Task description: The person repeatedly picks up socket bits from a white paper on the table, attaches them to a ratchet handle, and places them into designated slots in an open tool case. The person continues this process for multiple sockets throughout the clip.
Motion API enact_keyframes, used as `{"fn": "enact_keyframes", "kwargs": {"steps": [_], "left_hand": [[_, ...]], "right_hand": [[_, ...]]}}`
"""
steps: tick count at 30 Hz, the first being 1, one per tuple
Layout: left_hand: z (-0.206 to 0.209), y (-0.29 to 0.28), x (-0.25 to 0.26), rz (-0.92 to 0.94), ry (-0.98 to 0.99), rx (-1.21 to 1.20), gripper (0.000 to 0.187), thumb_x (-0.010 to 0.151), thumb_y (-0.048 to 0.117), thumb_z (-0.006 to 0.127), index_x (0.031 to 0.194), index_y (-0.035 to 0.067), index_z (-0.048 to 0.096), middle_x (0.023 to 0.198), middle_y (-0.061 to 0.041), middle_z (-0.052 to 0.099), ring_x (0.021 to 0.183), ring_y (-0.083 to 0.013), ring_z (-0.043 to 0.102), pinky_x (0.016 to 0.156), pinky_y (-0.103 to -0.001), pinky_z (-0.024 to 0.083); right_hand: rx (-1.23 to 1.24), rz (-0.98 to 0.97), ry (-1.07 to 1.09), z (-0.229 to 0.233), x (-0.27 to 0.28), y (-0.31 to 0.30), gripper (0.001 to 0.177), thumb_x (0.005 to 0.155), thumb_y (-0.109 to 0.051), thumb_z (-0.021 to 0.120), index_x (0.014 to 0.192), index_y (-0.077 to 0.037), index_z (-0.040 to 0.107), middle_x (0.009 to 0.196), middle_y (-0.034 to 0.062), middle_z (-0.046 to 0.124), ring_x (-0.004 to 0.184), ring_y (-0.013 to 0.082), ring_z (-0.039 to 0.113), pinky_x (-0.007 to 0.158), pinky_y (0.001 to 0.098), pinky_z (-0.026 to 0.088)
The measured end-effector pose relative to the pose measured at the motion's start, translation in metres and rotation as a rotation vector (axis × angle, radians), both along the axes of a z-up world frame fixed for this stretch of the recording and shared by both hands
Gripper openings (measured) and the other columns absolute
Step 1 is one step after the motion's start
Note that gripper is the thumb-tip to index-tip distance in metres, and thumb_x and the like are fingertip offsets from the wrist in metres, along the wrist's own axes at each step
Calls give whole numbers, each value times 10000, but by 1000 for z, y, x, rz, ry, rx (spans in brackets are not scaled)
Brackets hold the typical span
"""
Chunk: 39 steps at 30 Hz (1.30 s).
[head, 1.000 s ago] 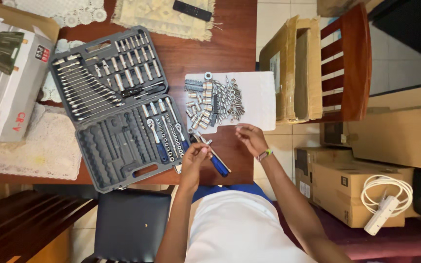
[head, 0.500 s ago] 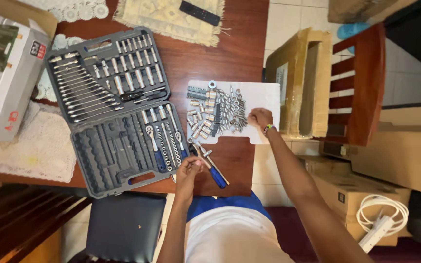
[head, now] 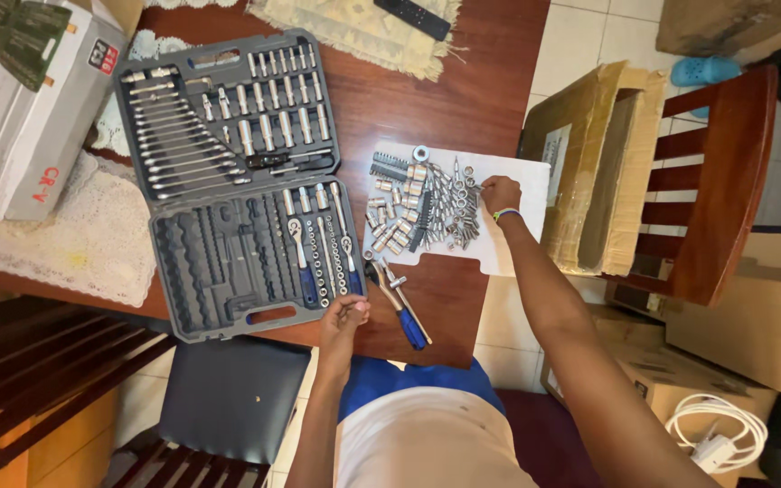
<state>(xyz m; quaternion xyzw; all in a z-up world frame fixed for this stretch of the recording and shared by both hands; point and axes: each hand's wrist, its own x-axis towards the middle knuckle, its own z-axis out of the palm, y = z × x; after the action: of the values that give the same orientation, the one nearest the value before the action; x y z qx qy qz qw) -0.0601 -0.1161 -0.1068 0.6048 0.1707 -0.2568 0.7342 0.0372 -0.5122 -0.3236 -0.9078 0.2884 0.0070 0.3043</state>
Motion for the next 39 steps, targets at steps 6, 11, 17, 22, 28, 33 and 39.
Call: {"fn": "enact_keyframes", "kwargs": {"steps": [6, 11, 17, 22, 28, 33, 39], "left_hand": [[-1, 3, -6, 10, 5, -4, 166, 870, 153, 604, 989, 38, 604, 900, -45, 634, 830, -106, 571, 788, -250, 466], [4, 6, -6, 19, -8, -29, 164, 872, 148, 608, 991, 35, 605, 899, -41, 627, 829, -102, 568, 791, -248, 466], [5, 21, -11, 18, -51, 27, 156, 867, 149, 606, 985, 47, 607, 888, -25, 622, 821, -97, 566, 771, -242, 454], [-29, 45, -16, 55, -70, 70, 153, 866, 144, 614, 979, 41, 613, 856, -18, 620, 793, -97, 558, 744, -240, 442], [-96, 80, 4, 110, -279, 250, 202, 836, 140, 579, 1014, 50, 601, 853, -64, 690, 796, -145, 651, 706, -279, 498], [-120, 105, 42, 60, -357, 911, 263, 832, 239, 597, 1051, 95, 622, 874, -117, 693, 799, -280, 656, 714, -384, 487], [-135, 111, 84, -51, -508, 1161, 244, 799, 258, 629, 972, 90, 668, 942, -146, 650, 895, -347, 595, 746, -454, 473]], "right_hand": [[159, 50, -83, 0, -8, -1, 270, 713, -78, 622, 972, -82, 698, 896, 140, 679, 837, 274, 658, 796, 342, 511], [34, 234, -243, 16, -26, 6, 385, 738, -47, 568, 1115, -72, 640, 1005, 126, 681, 932, 302, 654, 897, 357, 500], [5, 158, 8, 15, -34, 24, 471, 745, -26, 515, 1199, -108, 612, 1165, 165, 609, 1074, 395, 515, 965, 445, 413], [-30, 131, -291, 16, -47, 34, 562, 714, 9, 541, 1275, -16, 511, 1213, 208, 560, 1113, 373, 513, 981, 435, 397], [227, -76, -404, 42, -101, 105, 468, 776, 35, 626, 1234, -43, 566, 1148, 133, 598, 999, 221, 573, 886, 316, 465], [522, -54, -466, 75, -146, 180, 387, 861, -7, 587, 1244, -46, 542, 1141, 81, 607, 959, 135, 596, 854, 271, 477], [676, -83, -417, 114, -155, 220, 357, 834, -5, 593, 1188, -47, 584, 1126, 82, 578, 851, 116, 586, 736, 257, 492]]}}
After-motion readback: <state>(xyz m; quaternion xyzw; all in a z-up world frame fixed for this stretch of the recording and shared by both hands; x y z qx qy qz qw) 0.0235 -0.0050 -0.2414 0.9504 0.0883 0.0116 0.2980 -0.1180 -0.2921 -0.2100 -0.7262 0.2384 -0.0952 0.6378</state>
